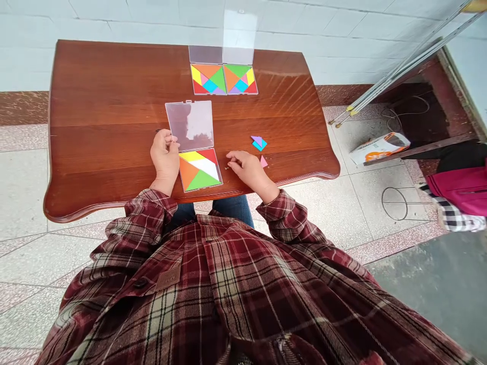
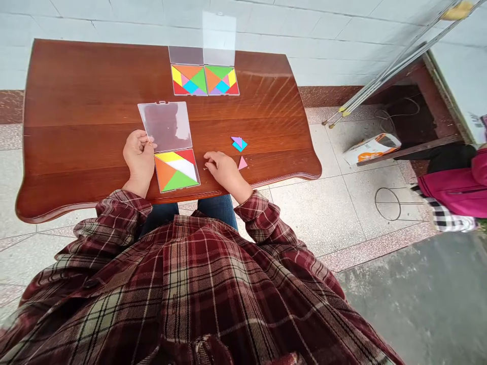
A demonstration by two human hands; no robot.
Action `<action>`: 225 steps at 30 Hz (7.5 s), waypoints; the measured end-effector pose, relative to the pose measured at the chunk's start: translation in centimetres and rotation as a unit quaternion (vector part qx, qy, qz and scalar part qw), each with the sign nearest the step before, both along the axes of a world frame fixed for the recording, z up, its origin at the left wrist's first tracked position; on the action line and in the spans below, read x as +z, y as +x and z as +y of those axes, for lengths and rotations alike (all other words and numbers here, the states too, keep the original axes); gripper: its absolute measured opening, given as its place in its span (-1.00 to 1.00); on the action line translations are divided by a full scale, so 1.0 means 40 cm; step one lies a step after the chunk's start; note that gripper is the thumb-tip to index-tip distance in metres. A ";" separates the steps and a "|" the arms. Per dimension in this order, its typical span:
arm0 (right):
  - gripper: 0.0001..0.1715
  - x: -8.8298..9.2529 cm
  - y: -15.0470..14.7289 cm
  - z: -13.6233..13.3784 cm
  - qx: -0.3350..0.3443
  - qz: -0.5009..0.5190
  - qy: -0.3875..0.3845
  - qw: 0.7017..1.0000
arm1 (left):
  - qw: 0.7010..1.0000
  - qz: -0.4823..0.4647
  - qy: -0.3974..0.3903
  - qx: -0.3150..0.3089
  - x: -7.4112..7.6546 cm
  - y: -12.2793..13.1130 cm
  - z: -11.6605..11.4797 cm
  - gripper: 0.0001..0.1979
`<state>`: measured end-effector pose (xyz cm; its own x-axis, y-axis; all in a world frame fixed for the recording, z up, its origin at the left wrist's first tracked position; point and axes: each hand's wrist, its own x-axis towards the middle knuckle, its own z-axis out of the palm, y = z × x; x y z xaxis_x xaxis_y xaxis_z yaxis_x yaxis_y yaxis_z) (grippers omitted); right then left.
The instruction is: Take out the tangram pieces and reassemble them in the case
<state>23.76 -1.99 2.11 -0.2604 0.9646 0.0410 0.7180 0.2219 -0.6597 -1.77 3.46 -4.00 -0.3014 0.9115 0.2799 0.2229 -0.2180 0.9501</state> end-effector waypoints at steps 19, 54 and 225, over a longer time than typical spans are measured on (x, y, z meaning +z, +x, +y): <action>-0.78 0.042 0.197 0.007 -0.200 -0.185 -0.079 0.959 | 0.998 0.038 -0.028 0.029 0.046 0.005 -0.011 -0.78; -0.57 0.064 0.170 0.140 -0.153 -0.331 -0.076 0.928 | 0.999 0.018 -0.029 0.027 0.028 0.008 -0.014 -0.76; -0.78 0.048 -0.126 0.026 0.130 -0.156 0.017 0.979 | 0.999 0.041 -0.023 -0.005 -0.002 0.001 -0.007 -0.71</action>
<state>18.73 -0.96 4.05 -0.5020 0.8635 -0.0489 0.7998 0.4419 -0.4062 -1.73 3.18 -4.08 -0.2706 0.9268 0.2606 0.2977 -0.1769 0.9381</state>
